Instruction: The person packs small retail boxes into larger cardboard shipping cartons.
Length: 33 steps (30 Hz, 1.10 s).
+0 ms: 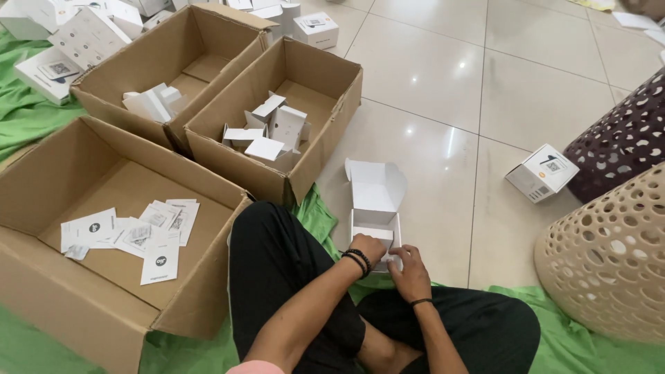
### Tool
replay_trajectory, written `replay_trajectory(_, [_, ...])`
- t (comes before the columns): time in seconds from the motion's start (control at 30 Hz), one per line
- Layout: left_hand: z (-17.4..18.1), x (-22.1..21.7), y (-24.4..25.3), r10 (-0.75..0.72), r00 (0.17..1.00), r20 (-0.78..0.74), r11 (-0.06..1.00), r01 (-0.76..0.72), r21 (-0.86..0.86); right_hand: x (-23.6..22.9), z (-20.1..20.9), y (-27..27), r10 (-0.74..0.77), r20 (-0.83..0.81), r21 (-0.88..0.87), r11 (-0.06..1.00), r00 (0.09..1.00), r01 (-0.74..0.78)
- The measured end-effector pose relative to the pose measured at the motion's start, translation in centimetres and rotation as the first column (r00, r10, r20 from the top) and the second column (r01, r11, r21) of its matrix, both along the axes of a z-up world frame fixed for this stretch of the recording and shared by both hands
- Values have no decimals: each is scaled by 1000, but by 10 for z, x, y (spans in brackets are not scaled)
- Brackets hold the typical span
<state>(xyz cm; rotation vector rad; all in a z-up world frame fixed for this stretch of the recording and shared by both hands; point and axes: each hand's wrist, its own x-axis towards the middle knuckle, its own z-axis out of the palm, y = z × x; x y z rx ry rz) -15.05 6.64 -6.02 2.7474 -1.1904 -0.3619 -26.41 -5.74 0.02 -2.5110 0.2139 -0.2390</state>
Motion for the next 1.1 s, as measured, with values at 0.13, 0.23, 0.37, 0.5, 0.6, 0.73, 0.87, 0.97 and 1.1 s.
replay_trajectory(0.13, [70, -4, 21, -31, 993, 115, 999, 35, -32, -1, 25, 2, -73, 5, 91, 993, 997, 72])
replay_trajectory(0.23, [170, -4, 70, 169, 945, 280, 918, -48, -394, -1, 30, 0, -149, 44, 259, 957, 988, 133])
replay_trajectory(0.37, [266, 52, 172, 433, 662, 612, 855, -88, -510, 4, 26, 4, -74, 68, 244, 968, 995, 56])
replay_trajectory(0.5, [303, 160, 289, 606, 453, 654, 793, -410, -450, 9, 29, 13, -30, 26, 121, 992, 999, 26])
replay_trajectory(0.6, [292, 207, 315, 637, 438, 634, 750, -544, -377, 10, 28, 18, -36, 11, 66, 997, 999, 35])
replay_trajectory(0.73, [229, 197, 247, 552, 363, 751, 821, -394, -413, 9, 27, 20, -37, 27, 38, 999, 999, 36])
replay_trajectory(0.87, [206, 86, 124, 284, 863, 417, 912, -109, -395, 3, 30, 20, -64, 33, 25, 998, 997, 63])
replay_trajectory(0.97, [128, 48, 53, 87, 975, 203, 962, -29, -273, -5, 35, 16, -101, -28, 0, 995, 995, 101])
replay_trajectory(1.1, [21, 35, 1, 41, 997, 71, 985, -29, -173, -11, 37, 12, -110, -90, -35, 994, 990, 108])
